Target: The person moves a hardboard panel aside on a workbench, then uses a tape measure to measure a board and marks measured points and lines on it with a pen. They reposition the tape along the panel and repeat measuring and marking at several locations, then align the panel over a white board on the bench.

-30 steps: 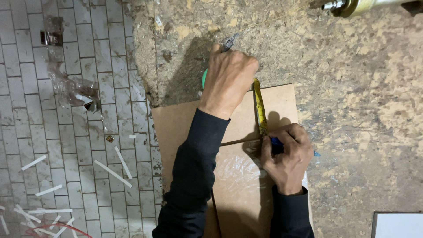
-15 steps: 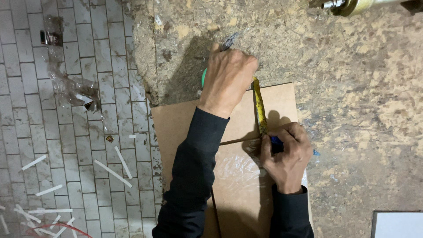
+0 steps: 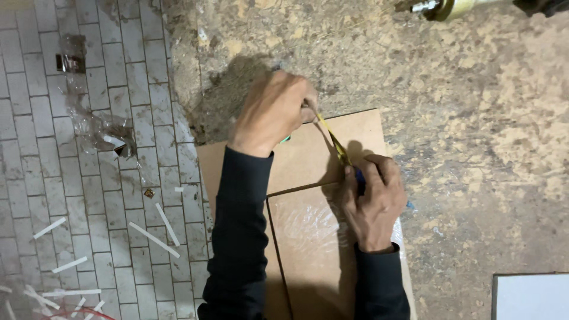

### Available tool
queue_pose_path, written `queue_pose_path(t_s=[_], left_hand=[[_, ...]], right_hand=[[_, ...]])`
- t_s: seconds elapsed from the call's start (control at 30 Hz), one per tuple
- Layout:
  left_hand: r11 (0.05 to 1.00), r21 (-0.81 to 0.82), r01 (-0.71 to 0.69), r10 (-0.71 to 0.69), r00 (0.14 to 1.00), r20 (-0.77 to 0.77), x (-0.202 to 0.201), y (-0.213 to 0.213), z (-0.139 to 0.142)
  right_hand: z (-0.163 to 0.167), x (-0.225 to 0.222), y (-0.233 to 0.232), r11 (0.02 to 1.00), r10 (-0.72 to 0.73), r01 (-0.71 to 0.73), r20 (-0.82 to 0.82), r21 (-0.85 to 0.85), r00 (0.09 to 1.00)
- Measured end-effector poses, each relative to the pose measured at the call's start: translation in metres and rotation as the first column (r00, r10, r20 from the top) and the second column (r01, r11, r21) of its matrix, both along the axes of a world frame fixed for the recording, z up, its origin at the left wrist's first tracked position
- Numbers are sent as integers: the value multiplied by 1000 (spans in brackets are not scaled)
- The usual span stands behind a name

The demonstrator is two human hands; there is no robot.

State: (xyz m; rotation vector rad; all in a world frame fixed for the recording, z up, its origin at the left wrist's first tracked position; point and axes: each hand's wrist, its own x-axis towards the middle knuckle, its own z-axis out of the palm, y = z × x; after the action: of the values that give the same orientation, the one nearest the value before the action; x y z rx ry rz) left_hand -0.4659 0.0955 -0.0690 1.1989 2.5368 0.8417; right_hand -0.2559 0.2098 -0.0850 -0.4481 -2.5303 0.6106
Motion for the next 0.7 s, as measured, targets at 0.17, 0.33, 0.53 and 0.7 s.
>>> queue_pose_path(t_s=[0.17,0.33,0.53,0.7], left_hand=[[991,-132,27,0,981,194,16,8,30],[995,-94,13,-5,996,85,25,10,61],[969,248,-3,70,963,-261,64,-54,74],[954,-95,-284,296,943,149,151,-128,51]], right_hand=[[3,1,-5,994,-91,95,-66,53,994],[-1,4,0,981,-181,187,-91,61,979],[-2,10,2,996,-88,88,-19,-6,996],[-11,4,2,997,-76,77,-75,11,994]])
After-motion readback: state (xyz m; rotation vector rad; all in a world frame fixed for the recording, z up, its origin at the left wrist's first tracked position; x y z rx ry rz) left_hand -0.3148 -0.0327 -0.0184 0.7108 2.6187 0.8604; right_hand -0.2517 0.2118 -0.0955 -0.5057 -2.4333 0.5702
